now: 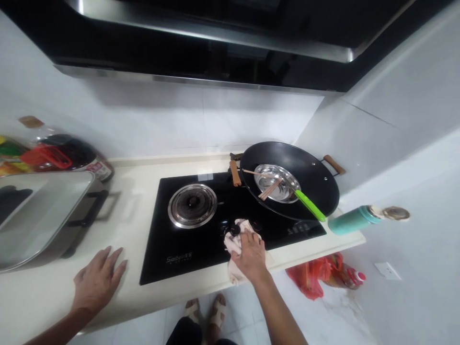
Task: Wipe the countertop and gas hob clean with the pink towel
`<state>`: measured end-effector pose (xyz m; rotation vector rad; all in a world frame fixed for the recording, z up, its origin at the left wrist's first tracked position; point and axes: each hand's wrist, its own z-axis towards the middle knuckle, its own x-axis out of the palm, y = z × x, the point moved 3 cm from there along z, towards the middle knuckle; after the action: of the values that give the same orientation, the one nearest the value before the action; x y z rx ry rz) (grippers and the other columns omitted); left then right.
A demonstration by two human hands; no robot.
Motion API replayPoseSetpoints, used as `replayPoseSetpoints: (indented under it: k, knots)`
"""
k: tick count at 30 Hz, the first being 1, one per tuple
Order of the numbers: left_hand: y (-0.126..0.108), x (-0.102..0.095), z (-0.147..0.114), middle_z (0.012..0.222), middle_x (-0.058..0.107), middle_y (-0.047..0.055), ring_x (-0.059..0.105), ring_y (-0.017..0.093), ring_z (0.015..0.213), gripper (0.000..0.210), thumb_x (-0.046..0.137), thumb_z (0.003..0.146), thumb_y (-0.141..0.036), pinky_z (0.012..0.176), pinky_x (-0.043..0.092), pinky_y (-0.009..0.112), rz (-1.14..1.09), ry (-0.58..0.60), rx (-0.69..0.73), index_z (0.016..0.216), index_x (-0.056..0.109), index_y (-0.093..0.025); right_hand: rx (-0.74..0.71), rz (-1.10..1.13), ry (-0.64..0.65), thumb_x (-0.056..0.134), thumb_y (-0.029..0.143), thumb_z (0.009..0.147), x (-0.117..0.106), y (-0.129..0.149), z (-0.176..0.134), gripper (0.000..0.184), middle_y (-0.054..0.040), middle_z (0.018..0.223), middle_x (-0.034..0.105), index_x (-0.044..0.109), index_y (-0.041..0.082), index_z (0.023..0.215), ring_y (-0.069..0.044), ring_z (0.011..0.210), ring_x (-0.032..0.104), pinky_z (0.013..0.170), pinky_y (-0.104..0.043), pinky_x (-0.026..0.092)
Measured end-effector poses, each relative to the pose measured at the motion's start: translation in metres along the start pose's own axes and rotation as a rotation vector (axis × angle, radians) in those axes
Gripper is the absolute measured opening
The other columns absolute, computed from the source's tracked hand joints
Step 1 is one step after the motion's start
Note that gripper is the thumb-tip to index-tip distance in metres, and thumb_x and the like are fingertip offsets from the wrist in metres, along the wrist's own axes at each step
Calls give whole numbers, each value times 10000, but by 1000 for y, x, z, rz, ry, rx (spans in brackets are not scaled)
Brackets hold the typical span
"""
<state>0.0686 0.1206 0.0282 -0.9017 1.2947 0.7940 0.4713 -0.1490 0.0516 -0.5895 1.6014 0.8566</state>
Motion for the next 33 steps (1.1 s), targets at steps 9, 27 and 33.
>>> replayPoseSetpoints:
  k: [9, 27, 33]
  knots:
    - [-1, -2, 4, 1561, 463, 199, 396, 380, 1473, 688, 217, 997, -568, 1172, 305, 613, -52, 5, -24, 1437, 572, -175, 163, -32, -156, 507, 421, 897, 13, -118, -31, 577, -137, 1506, 556, 530, 222, 1438, -349, 1349, 477, 1042, -544, 416]
    - [-6, -4, 3, 1570, 456, 225, 408, 396, 1464, 643, 212, 1033, -526, 1147, 330, 626, -12, -1, -4, 1426, 571, -165, 600, -45, -6, 430, 604, 909, -27, -292, -26, 755, -183, 1605, 393, 396, 214, 1556, -402, 1441, 415, 1122, -600, 370]
    - [-8, -5, 2, 1558, 476, 225, 393, 375, 1486, 619, 245, 1033, -506, 1168, 323, 620, -12, -12, 6, 1415, 584, -157, 552, -167, -91, 400, 525, 947, -5, -191, -45, 656, -270, 1367, 532, 502, 89, 1426, -437, 1288, 478, 1060, -629, 377]
